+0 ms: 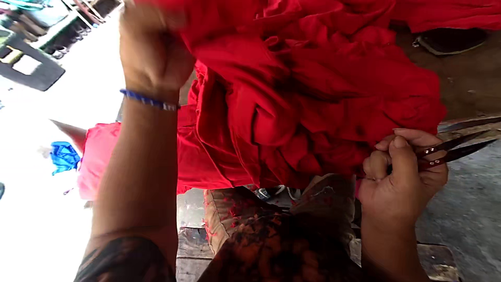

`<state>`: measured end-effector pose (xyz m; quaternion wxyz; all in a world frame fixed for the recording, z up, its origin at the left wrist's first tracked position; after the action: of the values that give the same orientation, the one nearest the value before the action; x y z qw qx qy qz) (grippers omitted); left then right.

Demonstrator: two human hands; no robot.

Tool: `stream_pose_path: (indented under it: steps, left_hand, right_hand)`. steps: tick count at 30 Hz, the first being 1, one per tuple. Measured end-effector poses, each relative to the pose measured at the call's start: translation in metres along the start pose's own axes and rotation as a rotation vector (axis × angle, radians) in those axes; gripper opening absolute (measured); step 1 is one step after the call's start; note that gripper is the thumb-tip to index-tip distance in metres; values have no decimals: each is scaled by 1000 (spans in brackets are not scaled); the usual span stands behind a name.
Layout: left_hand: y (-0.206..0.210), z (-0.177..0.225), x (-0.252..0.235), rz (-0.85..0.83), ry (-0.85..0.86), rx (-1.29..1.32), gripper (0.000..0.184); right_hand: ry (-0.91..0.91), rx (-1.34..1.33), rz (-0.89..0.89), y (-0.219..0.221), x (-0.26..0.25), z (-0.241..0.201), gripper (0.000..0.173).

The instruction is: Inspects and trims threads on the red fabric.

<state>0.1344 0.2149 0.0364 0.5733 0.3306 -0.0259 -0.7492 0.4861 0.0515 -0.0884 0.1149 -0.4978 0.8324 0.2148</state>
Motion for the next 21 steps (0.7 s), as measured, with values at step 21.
stream_pose_path:
  steps: [21]
  left_hand:
    - [198, -67, 78, -764, -138, -557, 28]
  right_hand:
    - [-173, 78, -57, 19, 25, 18, 28]
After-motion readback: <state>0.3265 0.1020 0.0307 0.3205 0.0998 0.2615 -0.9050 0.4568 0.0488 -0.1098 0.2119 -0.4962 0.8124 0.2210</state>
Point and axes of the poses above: each hand's wrist, its own x-axis away from the middle knuckle, its own y-axis out of the palm, z = x × y, the point moved 7 cm from there along -x, towards the middle knuckle, and after that the axes turned 10 degrees about x, right-handed, at the moved point
